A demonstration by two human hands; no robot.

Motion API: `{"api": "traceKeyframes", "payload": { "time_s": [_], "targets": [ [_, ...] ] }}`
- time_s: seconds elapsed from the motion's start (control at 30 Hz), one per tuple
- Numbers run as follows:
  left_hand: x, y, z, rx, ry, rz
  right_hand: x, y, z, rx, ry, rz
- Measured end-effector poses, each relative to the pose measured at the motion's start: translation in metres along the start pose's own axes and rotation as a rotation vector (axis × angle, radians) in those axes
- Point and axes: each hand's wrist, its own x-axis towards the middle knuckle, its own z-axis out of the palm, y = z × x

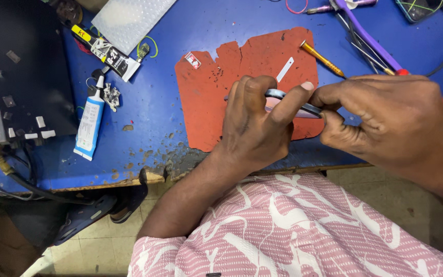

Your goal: The person uses a small screwdriver to remove screws from the back of a smartphone. They then use a prying tool to separate the back cover and disconnect the battery connector. The person removes the battery and places it on the workbench.

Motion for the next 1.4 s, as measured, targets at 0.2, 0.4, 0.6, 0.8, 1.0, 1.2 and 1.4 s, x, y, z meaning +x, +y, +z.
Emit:
{"api": "traceKeyframes", "payload": {
  "time_s": [0.2,0.4,0.6,0.8,1.0,1.2,1.4],
  "targets": [
    [0.004,0.004,0.0,0.001,-0.017,0.036,0.002,-0.004,-0.002,0.006,0.009,0.0],
    [0.002,0.005,0.002,0.043,-0.017,0.021,0.005,-0.005,-0.004,-0.08,-0.075,0.032],
    [0.002,0.007,-0.002,-0.029,-0.016,0.054,0.008,-0.007,-0.01,-0.111,-0.135,0.087],
    [0.0,-0.024,-0.028,-0.786,0.122,-0.243,-0.033,0.029,0.013,0.423,0.213,0.432],
    [0.001,-0.026,-0.043,-2.071,0.215,-0.421,-0.068,0.083,0.066,0.48,0.193,0.556],
    [-0.005,-0.019,-0.044,-2.215,0.194,-0.523,-0.093,0.104,0.083,0.427,0.186,0.629],
    [-0.012,-0.02,-0.039,-2.199,0.199,-0.502,-0.1,0.115,0.092,0.413,0.178,0.615]
  ]
}}
